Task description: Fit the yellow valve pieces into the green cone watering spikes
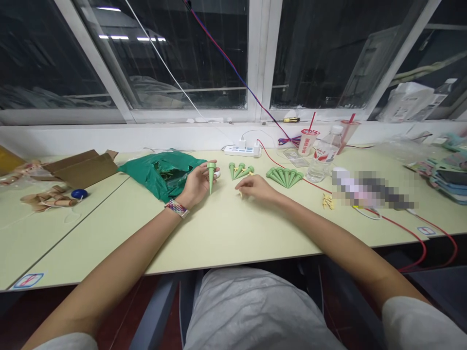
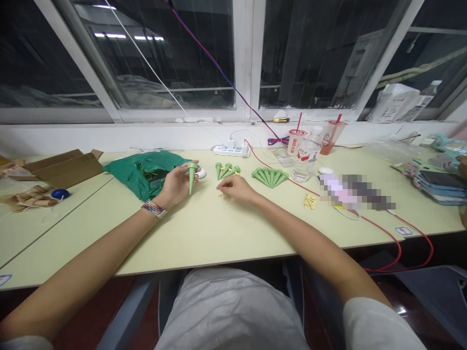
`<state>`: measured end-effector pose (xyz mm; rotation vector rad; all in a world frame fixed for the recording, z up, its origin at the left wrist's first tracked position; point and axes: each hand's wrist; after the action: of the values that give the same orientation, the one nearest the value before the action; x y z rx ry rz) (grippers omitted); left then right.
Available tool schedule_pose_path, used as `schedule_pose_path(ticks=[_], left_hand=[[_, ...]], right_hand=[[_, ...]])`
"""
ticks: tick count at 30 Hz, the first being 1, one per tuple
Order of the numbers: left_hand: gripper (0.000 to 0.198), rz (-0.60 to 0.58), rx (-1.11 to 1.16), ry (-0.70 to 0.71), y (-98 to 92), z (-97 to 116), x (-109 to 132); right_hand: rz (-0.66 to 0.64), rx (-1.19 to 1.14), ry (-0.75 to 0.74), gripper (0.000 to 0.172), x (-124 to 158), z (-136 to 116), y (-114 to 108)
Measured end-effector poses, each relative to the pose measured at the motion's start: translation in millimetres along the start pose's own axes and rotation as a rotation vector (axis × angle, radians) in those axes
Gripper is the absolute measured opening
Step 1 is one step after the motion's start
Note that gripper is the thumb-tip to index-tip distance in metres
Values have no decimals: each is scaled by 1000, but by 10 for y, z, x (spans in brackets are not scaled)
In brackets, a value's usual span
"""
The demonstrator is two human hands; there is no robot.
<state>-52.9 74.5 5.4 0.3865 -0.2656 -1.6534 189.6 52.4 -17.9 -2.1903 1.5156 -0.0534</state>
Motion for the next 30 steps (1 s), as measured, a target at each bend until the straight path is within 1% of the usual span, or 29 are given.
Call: schedule_pose_path(ticks=[1,3,4,6,8,11,14,20,23,26,28,30], left_hand=[[33,-24,-12,-10,31,-25,17],[29,-56,-57,-22,88,-71,50],[26,-65,-83,-24,114,-92,64],[22,-79,-125,-20,156,-130,91],[22,-103,-138,-19,183,-162,112],[25,-152,-137,-19,199,-202,139],[29,-193,-152,-33,203,-229,165],[46,-253,-157,-62,205,-253,208],[55,-258,-181,-49,180,-267,205],[57,-238,-218,-24,155,-269,201],[57,-229,-232,-19,155,-257,209],[60,-231,-225,-33,169,-241,224]], right_hand=[[17,-152,42,17,32,9,-44],[81,-391,65,27,69,10,-74],[121,-462,58,32,72,5,-63],[202,-518,33,36,56,-10,-12],[259,-517,8,37,28,-25,46],[306,-517,-23,38,0,-37,95],[312,-517,-30,38,1,-41,106],[312,-458,-64,32,21,-28,121],[324,-368,-94,29,30,-3,115],[325,-271,-124,26,34,18,97],[307,-281,-127,27,33,20,80],[282,-338,-120,31,31,10,60]])
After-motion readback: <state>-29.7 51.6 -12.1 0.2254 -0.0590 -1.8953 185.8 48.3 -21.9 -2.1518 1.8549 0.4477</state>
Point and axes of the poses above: each hand's wrist, its own x-axis away from the middle knuckle, its own y-axis out of the palm, z = x × y, and after that the axes turned 2 degrees about z, right-handed
